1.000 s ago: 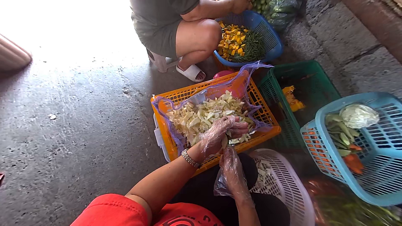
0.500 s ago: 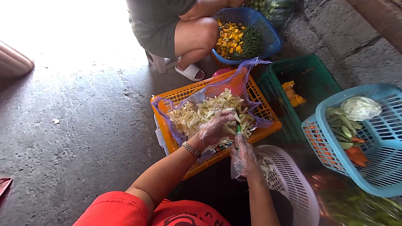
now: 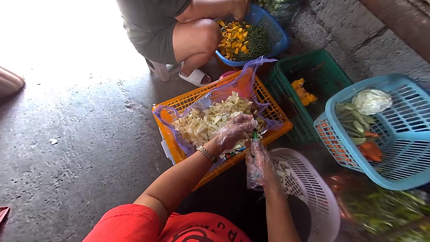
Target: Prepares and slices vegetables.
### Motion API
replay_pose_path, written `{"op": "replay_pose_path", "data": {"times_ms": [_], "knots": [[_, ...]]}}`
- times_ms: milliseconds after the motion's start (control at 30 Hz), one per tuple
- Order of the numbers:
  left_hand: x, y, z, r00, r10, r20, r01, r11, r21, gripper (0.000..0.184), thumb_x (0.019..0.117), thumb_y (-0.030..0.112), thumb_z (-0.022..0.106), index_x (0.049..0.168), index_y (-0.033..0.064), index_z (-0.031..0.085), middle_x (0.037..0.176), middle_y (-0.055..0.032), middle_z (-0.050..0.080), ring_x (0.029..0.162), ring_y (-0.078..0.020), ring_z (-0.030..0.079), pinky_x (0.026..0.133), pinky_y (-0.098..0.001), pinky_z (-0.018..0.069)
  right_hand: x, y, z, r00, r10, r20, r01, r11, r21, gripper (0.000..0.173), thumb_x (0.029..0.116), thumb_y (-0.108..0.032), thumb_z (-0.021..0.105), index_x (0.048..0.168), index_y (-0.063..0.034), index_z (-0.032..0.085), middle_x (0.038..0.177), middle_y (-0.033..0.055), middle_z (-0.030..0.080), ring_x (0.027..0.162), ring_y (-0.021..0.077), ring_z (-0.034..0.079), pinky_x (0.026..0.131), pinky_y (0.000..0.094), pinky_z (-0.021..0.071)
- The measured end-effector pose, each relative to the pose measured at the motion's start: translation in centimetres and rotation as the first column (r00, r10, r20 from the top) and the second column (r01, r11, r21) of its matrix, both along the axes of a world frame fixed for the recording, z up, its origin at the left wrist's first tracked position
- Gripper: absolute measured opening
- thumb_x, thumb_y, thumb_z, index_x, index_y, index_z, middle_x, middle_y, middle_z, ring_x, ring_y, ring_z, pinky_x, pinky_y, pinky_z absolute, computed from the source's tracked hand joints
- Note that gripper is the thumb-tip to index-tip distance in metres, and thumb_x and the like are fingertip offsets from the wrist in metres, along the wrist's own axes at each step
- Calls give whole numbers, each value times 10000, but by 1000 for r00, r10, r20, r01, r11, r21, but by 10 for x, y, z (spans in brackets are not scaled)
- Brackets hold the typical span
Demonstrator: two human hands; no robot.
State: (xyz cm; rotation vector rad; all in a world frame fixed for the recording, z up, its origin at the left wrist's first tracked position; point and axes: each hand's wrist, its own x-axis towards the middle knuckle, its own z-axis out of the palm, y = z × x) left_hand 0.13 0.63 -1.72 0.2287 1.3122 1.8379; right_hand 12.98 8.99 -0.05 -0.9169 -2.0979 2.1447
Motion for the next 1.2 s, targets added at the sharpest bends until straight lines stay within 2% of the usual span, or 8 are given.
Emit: {"op": "replay_pose_path", "data": {"times_ms": [200,433,600,733,867,1000,1100,1200], "knots": [[-1,-7,14,992,10,-128,-37,977,-209,335,1043,112,501,1372,55,527,1223,-124,627,999,-178,627,863,-351,524,1,-1,0,997,-72,-28,69,994,-82,378,1122,-220,254,1152,-21,574,685,-64,429,511,5,388,492,154,380],[-18,-5,-11,944,-41,-328,-20,983,-181,645,1069,542,330,1570,136,353,1620,-91,343,1469,-213,349,1177,-430,328,2,1,-5,993,-90,-76,82,991,-102,378,1116,-207,251,1149,-21,578,688,-67,441,516,-1,401,496,143,388],[-19,-6,7,939,47,-340,-107,981,-160,475,1087,291,403,1541,152,380,1458,-99,547,1252,-197,581,1022,-381,481,4,3,-7,990,-96,-105,84,990,-116,384,1113,-214,251,1159,-16,577,703,-65,452,524,-1,401,501,148,392],[-17,-13,1,906,40,-420,-160,954,-254,514,1040,115,460,1545,181,391,1577,-77,417,1344,-230,505,1061,-441,454,6,7,-9,985,-85,-150,63,988,-141,371,1106,-213,282,1197,9,565,707,-68,460,525,-9,405,504,151,402],[-19,-11,-4,920,124,-371,-227,942,-249,442,1050,122,509,1486,66,459,1462,-121,528,1248,-191,572,1018,-371,488,13,7,5,976,-101,-194,88,993,-73,379,1103,-197,313,1216,46,582,757,-41,510,574,-9,431,551,165,417],[-15,-13,-21,873,65,-484,-221,936,-274,434,1015,108,521,1421,-39,477,1135,-141,654,882,-127,667,832,-310,565,25,18,9,984,-47,-169,81,976,201,378,1093,-258,418,1263,21,607,904,63,608,721,70,525,704,258,479],[-10,-18,-23,872,12,-489,-193,927,-323,668,961,66,572,1570,24,302,1545,-240,398,1293,-257,550,1022,-360,490,37,55,12,985,-128,-113,158,934,319,409,1010,-307,612,1251,24,599,1081,136,679,930,146,649,861,338,538],[-7,-24,-30,884,30,-467,-216,911,-352,568,998,114,545,1534,21,378,1572,-210,380,1373,-271,478,1065,-400,456,56,126,45,954,-297,-42,268,781,564,403,974,-318,669,1212,6,656,1064,161,702,954,244,676,876,442,545]]}}
